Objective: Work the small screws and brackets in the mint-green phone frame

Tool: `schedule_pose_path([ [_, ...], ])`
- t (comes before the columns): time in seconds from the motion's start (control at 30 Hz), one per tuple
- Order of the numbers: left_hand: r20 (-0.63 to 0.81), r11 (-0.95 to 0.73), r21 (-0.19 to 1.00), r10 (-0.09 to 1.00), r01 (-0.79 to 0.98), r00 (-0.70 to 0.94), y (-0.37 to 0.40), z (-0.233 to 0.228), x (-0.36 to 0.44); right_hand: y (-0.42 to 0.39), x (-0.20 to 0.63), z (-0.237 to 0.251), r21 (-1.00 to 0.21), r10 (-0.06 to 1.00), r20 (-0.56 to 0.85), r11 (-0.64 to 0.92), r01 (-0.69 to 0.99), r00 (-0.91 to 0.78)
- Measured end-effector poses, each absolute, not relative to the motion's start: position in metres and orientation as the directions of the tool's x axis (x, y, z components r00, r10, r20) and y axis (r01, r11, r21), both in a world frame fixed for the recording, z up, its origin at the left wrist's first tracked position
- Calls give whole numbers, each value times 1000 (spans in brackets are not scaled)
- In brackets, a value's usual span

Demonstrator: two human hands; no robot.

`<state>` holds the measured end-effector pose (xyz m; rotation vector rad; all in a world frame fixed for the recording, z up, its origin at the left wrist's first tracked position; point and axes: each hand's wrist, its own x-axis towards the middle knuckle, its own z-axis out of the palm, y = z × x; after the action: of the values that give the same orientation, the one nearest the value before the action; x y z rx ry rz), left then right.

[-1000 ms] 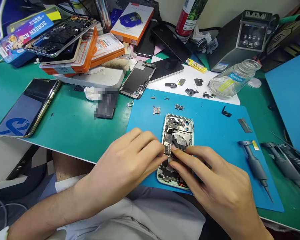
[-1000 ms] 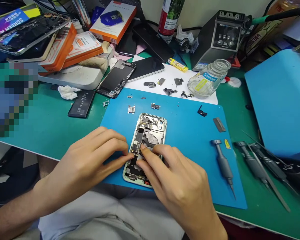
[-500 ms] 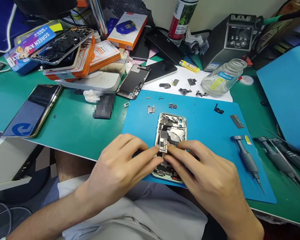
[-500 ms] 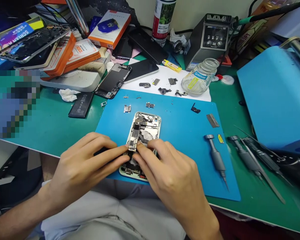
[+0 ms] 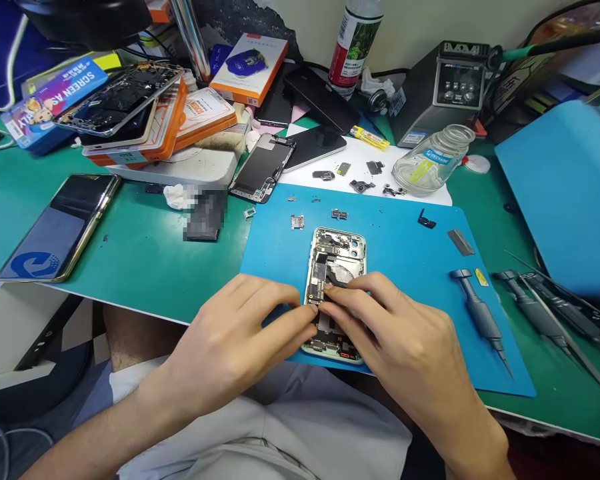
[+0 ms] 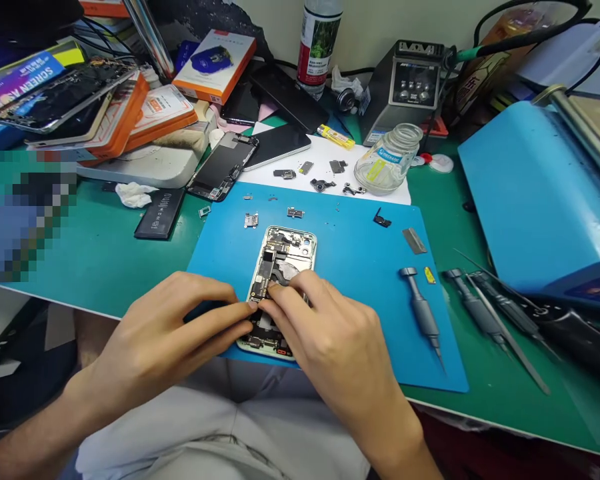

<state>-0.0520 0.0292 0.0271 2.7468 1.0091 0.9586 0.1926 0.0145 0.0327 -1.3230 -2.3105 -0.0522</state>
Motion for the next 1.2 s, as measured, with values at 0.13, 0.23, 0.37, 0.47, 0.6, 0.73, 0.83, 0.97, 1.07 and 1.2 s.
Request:
schedule_pose_path([
  [0.13,503,-836,205,536,509,678,34,29,-58,13,192,35,-171,795,413,546,820,-444],
  [0.23,491,-857,186,504,480,711,35,29,-59,12,196,36,-170,781,416,570,804,-466],
  [0.37,478,-861,172,498,478,724,35,30,-57,10,202,34,-257,803,402,560,788,-440],
  [0.47,445,-856,167,509,490,737,34,31,-55,9,204,33,-266,809,396,554,789,-435],
  [0.6,397,-840,207,540,501,742,34,34,-52,7,207,36,-396,846,364,519,757,-390],
  [0.73,397,-697,383,717,606,573,27,32,-46,8,213,35,-596,916,402,262,759,0],
  [0.83,396,-548,350,822,760,410,15,27,-30,10,217,32,-583,897,413,126,803,159],
  [0.97,423,-539,253,808,803,410,-1,21,8,14,218,30,-524,908,394,95,846,142],
  [1.07,327,-364,310,908,878,261,-8,21,32,16,217,29,-595,922,341,59,802,185],
  [1.2,330,-431,307,884,848,330,-9,21,26,12,218,32,-647,914,341,61,760,217],
])
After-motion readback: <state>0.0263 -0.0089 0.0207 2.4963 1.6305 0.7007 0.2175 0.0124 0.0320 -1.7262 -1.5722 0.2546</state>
